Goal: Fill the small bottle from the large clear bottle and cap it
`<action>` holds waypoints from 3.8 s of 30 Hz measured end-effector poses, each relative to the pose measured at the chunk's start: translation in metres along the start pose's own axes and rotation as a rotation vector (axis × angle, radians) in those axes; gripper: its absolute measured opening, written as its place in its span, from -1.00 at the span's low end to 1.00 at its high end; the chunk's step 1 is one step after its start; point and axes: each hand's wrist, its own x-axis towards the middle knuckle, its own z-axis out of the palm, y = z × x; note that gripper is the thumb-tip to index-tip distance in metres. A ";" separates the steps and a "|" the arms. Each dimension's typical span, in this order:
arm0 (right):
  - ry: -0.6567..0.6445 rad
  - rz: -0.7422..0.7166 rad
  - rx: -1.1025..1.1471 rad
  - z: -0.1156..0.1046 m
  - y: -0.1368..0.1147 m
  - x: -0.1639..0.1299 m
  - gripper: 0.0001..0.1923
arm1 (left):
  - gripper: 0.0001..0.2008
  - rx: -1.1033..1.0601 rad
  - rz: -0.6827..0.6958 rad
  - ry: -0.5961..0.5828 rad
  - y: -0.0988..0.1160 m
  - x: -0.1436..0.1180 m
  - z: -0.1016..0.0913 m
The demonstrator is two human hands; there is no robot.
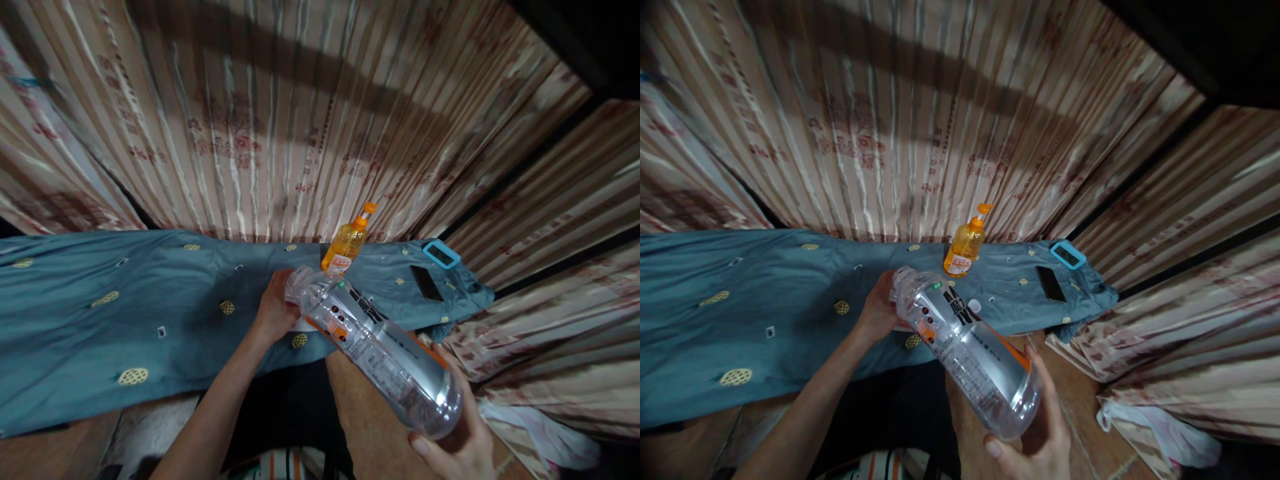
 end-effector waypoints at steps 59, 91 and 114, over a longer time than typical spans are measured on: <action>0.134 0.303 0.126 0.013 -0.032 -0.004 0.09 | -0.48 0.003 -0.030 -0.015 0.010 0.000 -0.001; 0.053 0.304 0.146 0.007 -0.024 -0.009 0.11 | -0.48 -0.008 -0.041 -0.008 0.007 -0.001 0.000; 0.044 0.269 0.106 0.003 -0.017 -0.009 0.04 | -0.52 -0.015 -0.082 -0.024 0.013 0.003 -0.001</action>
